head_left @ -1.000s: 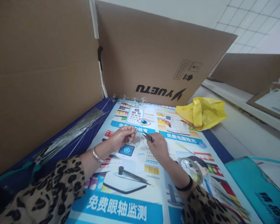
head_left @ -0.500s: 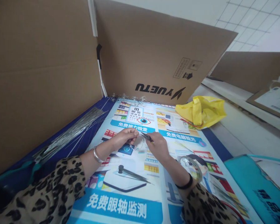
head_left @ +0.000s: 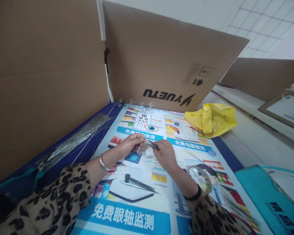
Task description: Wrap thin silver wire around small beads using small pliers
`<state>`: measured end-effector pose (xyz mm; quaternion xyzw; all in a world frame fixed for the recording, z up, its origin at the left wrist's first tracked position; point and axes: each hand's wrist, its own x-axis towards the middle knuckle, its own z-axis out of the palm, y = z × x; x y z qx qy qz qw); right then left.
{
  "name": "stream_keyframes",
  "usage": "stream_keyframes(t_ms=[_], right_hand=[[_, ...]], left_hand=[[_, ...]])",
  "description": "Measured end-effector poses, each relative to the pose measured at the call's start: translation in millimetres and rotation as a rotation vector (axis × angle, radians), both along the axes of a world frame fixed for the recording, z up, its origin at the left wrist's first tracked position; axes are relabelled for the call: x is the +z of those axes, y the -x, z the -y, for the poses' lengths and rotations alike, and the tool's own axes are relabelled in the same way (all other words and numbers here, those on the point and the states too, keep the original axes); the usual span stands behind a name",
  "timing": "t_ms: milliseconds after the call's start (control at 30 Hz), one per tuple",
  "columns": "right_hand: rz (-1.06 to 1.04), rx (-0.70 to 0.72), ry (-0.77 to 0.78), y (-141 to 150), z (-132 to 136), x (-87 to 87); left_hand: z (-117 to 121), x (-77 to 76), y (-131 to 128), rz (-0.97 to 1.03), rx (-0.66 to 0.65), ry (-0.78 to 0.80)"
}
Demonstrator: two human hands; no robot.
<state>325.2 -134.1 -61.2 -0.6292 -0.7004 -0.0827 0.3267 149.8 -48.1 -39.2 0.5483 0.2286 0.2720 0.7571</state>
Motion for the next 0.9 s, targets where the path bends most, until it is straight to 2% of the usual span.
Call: stream_keyframes(t_ms=[267,467,733,900], right_hand=[[-0.103,-0.084,0.002,-3,-3,-0.4],[-0.127,-0.151,0.001,-4,-2,0.4],[0.035,-0.107,0.017,0,1,7.2],[0.275,-0.135,-0.020,0,5,14.2]], left_hand=[[-6,-4.1,0,0.052,0.093,0.032],[-6,-3.7,0,0.053,0.071,0.052],[1,1.6,1,-0.017,-0.017,-0.011],[4,4.1,-1,-0.048,-0.041,-0.123]])
